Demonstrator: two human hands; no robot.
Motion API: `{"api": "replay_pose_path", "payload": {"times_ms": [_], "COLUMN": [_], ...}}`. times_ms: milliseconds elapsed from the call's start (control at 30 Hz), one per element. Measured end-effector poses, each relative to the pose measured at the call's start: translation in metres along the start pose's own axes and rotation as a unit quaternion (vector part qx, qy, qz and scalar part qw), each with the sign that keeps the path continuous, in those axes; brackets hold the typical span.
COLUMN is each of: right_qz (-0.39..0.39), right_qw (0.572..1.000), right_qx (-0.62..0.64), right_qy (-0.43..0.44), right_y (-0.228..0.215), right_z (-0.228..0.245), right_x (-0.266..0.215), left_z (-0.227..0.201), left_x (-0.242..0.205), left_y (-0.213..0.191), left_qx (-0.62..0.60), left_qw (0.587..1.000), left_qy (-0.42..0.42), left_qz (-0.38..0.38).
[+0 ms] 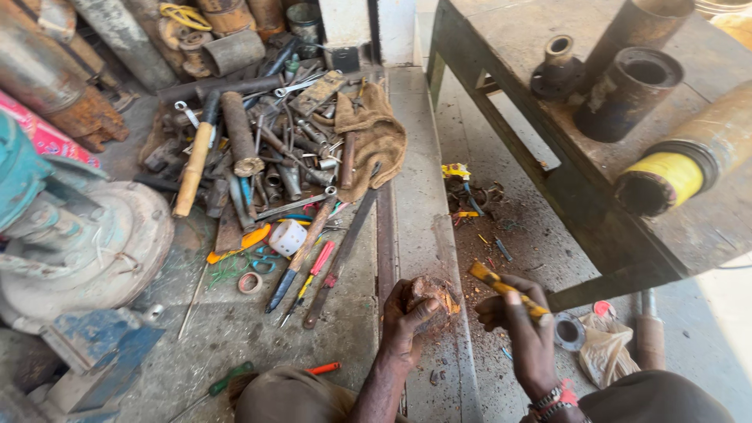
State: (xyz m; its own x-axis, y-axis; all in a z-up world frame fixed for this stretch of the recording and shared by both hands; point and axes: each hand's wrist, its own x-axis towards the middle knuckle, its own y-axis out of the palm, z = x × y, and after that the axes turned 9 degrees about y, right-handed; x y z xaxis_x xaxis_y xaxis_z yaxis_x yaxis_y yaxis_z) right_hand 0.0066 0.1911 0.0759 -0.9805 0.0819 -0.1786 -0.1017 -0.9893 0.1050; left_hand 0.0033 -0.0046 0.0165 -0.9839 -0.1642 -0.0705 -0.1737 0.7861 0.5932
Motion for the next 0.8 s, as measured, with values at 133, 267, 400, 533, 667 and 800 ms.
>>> {"api": "replay_pose_path", "payload": {"times_ms": [133,267,400,533,667,800], "right_qz": [0.069,0.095,0.087,0.086,0.040,0.034], "right_qw": [0.995,0.992,0.993,0.995,0.995,0.958], "right_qx": [0.058,0.047,0.000,-0.017,-0.064,0.072], "right_qy": [-0.037,-0.073,-0.082,-0.040,-0.067,-0.274], "right_y": [-0.004,-0.012,-0.017,-0.012,-0.009,-0.011], "right_z": [0.001,-0.005,-0.002,0.008,0.024,0.033], "right_x": [-0.005,-0.011,-0.008,-0.008,-0.021,-0.040], "left_z": [-0.005,-0.002,-0.007,-0.016,-0.020,-0.014], "left_x": [0.000,-0.003,-0.005,-0.007,-0.003,-0.002], "left_y": [-0.006,-0.006,-0.004,0.006,0.005,-0.007], "left_qx": [-0.048,-0.126,-0.107,-0.123,-0.128,-0.130], "left_qw": [0.998,0.990,0.992,0.989,0.986,0.982], "left_qy": [-0.041,-0.016,-0.029,-0.044,-0.042,-0.045], "left_qz": [0.004,0.059,0.067,0.064,0.096,0.130]}}
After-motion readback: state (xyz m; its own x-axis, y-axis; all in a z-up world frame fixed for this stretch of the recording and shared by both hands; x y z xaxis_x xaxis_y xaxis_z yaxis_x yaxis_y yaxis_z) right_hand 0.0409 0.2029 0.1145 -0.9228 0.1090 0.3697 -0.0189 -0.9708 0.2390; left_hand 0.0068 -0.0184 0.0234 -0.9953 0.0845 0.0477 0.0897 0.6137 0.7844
